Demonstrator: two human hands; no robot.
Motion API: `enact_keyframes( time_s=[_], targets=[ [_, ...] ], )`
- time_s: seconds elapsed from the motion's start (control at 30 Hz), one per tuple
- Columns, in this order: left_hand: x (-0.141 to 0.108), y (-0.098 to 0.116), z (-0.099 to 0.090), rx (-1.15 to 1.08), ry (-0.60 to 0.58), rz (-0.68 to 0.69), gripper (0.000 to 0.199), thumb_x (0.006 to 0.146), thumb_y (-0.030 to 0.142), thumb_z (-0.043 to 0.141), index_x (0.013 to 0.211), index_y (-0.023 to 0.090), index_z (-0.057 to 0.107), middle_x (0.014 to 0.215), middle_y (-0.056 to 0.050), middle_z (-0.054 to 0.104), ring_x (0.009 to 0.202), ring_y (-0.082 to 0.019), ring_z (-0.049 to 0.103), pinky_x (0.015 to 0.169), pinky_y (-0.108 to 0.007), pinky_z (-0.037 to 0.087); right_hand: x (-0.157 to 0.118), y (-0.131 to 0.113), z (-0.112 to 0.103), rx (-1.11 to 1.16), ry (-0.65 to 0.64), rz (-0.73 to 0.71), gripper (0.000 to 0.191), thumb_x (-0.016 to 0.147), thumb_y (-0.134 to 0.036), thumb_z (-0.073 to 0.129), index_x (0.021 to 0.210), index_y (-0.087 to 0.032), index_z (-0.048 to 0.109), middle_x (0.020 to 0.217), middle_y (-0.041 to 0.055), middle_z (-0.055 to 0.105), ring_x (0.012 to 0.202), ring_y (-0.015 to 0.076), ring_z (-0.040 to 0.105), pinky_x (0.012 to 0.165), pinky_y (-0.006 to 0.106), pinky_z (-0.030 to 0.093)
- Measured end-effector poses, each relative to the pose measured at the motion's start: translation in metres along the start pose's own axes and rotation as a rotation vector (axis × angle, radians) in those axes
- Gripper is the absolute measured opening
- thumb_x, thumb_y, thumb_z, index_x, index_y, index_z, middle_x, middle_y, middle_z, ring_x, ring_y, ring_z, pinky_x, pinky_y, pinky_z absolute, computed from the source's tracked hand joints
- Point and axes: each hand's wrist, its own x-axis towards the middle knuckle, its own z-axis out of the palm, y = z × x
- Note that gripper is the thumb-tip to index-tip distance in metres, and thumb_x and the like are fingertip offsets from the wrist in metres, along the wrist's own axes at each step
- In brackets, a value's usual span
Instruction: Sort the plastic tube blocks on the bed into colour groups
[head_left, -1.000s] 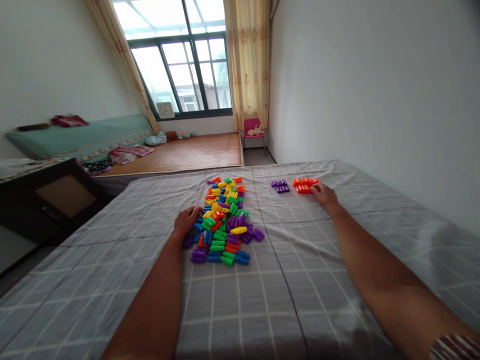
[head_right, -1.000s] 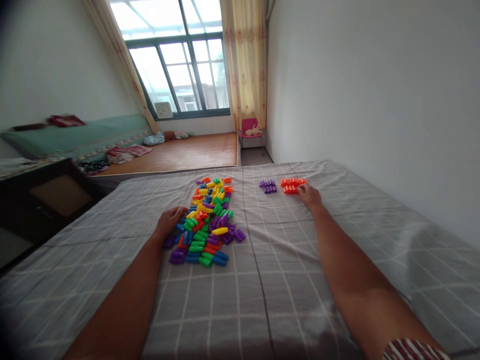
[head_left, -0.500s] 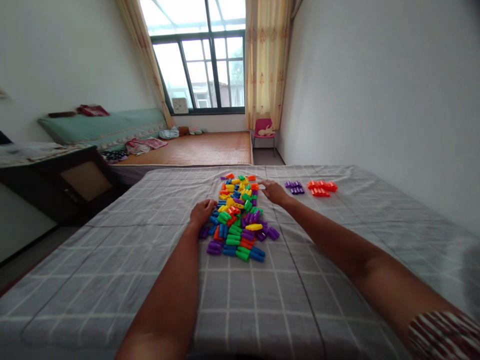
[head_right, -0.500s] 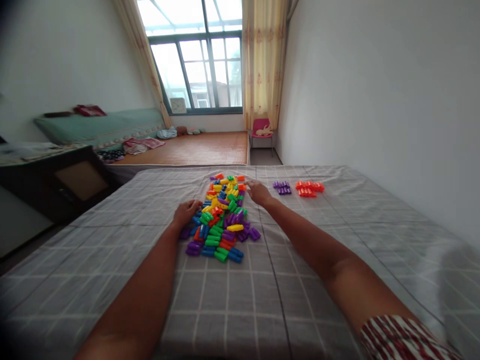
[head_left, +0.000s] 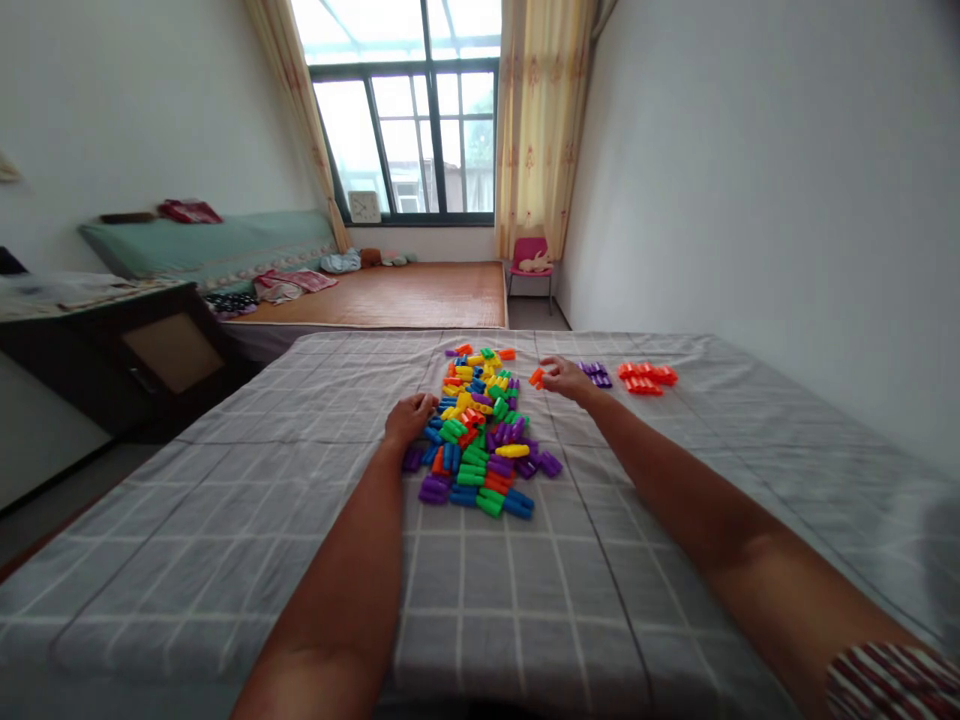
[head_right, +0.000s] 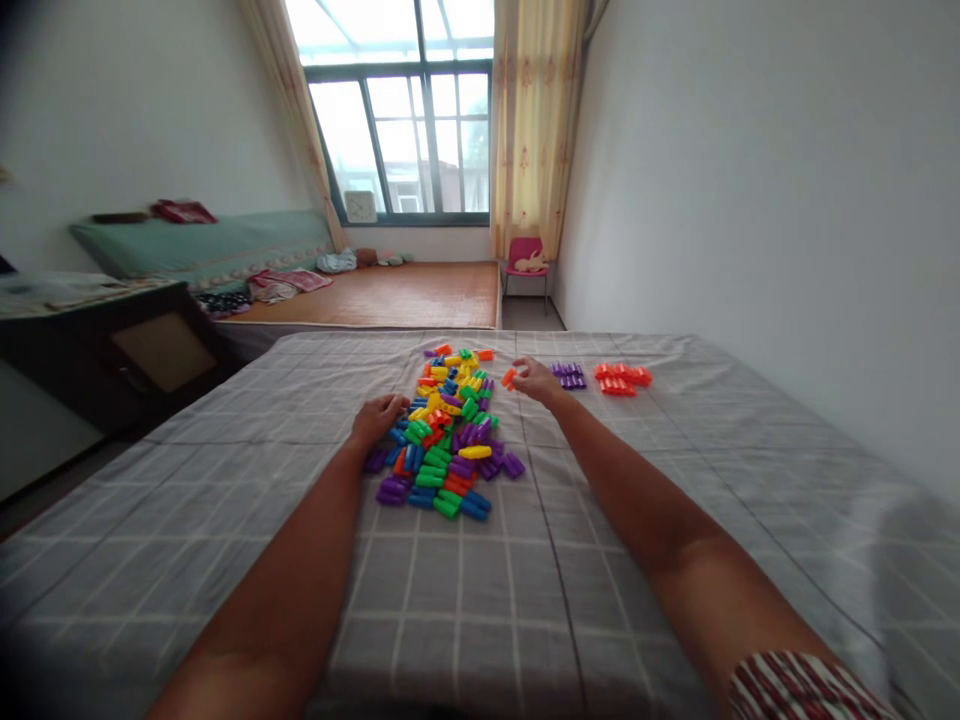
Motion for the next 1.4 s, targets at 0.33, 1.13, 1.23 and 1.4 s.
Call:
enact_keyframes(
  time_s=[0.33, 1.13, 1.23, 1.4],
  targets=[
    [-0.001, 0.003, -0.003, 0.005, -0.005, -0.008, 0.044, 0.088, 0.048, 0.04, 0.099, 0.022, 0.073, 0.09, -0.003, 0.076, 0.086, -0.018, 0.068, 0.068, -0.023, 0.045, -0.039, 0.028, -0.047, -0.268, -0.182, -0.278, 0.023, 0.083, -0.013, 0.059, 0.103, -0.019, 0.069, 0.1, 0.0054, 0.074, 0.084, 0.0156, 0.071, 0.078, 0.026, 0.054],
    [-0.002, 0.004, -0.009, 0.024, -0.021, 0.018, 0.045, 0.087, 0.05, 0.04, 0.1, 0.022, 0.072, 0.094, -0.004, 0.076, 0.091, -0.02, 0.069, 0.075, -0.026, 0.049, -0.058, 0.209, -0.132, -0.522, 0.559, 0.145, 0.038, 0.076, -0.017, 0.058, 0.114, -0.013, 0.061, 0.108, 0.0154, 0.067, 0.101, 0.0249, 0.062, 0.091, 0.037, 0.046],
    [-0.001, 0.003, -0.009, 0.029, -0.023, 0.018, 0.045, 0.087, 0.051, 0.039, 0.1, 0.023, 0.072, 0.095, -0.004, 0.076, 0.091, -0.021, 0.069, 0.076, -0.026, 0.05, -0.059, 0.203, -0.129, -0.537, 0.604, 0.163, 0.04, 0.076, -0.02, 0.062, 0.116, -0.016, 0.06, 0.109, 0.0153, 0.066, 0.102, 0.0265, 0.061, 0.089, 0.04, 0.047],
    [0.001, 0.001, -0.008, 0.038, -0.029, 0.004, 0.045, 0.087, 0.051, 0.039, 0.1, 0.024, 0.072, 0.094, -0.003, 0.076, 0.092, -0.02, 0.069, 0.076, -0.026, 0.05, -0.066, 0.201, -0.13, -0.535, 0.637, 0.267, 0.028, 0.079, -0.024, 0.061, 0.107, -0.018, 0.064, 0.101, 0.014, 0.068, 0.094, 0.026, 0.063, 0.082, 0.039, 0.049]
  ],
)
